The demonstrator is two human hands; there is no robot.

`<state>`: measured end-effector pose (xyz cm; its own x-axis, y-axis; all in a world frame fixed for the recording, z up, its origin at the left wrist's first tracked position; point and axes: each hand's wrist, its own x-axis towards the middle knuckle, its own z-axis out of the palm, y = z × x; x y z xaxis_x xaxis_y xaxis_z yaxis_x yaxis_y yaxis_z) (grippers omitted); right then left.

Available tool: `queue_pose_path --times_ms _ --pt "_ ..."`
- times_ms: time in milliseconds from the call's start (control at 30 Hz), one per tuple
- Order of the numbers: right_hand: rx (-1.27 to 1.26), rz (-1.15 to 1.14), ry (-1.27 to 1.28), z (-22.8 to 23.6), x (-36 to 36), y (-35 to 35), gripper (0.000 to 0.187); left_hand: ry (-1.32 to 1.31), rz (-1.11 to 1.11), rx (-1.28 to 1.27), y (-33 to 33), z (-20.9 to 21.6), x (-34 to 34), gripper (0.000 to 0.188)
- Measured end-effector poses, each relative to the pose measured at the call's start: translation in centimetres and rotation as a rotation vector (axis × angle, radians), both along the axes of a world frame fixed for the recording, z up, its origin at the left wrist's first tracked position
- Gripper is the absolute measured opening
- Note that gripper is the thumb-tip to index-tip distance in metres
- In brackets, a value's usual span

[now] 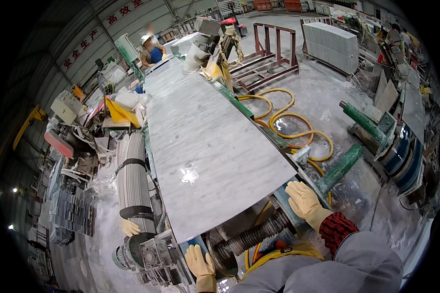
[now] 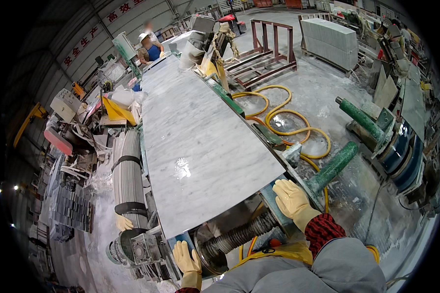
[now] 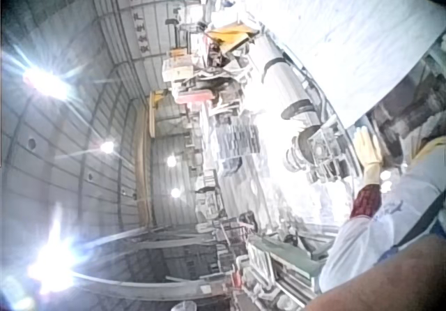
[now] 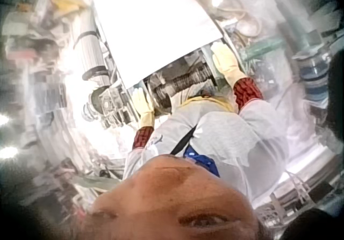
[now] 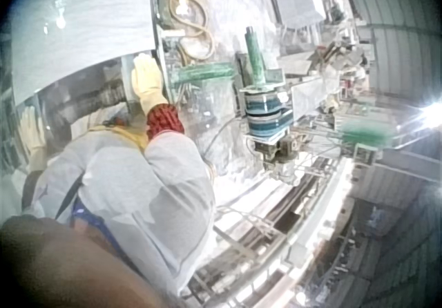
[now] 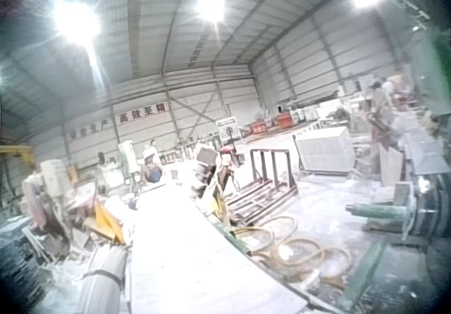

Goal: The person repeatedly feeds large rectangular stone slabs through a conveyor-fed polishing machine, guiding them with gloved hands and then stacking the finished pieces. The person handles the slabs one at a time, moving them from the machine to a nearby stack.

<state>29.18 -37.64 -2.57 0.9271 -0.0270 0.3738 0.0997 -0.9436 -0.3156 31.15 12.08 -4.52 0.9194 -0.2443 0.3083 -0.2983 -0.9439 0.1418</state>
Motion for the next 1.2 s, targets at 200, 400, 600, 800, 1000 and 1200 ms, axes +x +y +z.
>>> queue_pose_path --times_ms 200,400,600,800,1000,1200 --pt "0.014 0.0 0.029 0.5 -0.1 0.2 0.039 -0.02 -0.007 0.006 0.0 0.1 -0.4 0.059" --pt "0.016 0.002 -0.014 0.4 -0.4 0.2 0.036 -0.033 -0.011 0.001 -0.1 0.0 -0.7 0.059" --pt "0.014 0.01 -0.037 0.9 -0.6 0.4 0.033 -0.017 -0.005 -0.012 0.1 -0.2 -0.9 0.059" --pt "-0.001 0.012 -0.067 1.3 -1.0 0.6 0.033 -0.065 -0.031 -0.026 0.2 -0.3 -1.2 0.059" --pt "0.029 0.005 -0.022 0.4 -1.1 0.1 0.035 0.014 -0.005 -0.099 0.0 -0.1 -0.8 0.053" --pt "0.13 0.088 -0.151 3.5 1.0 -0.6 0.035 -0.007 0.024 -0.17 1.0 1.1 1.9 0.045"
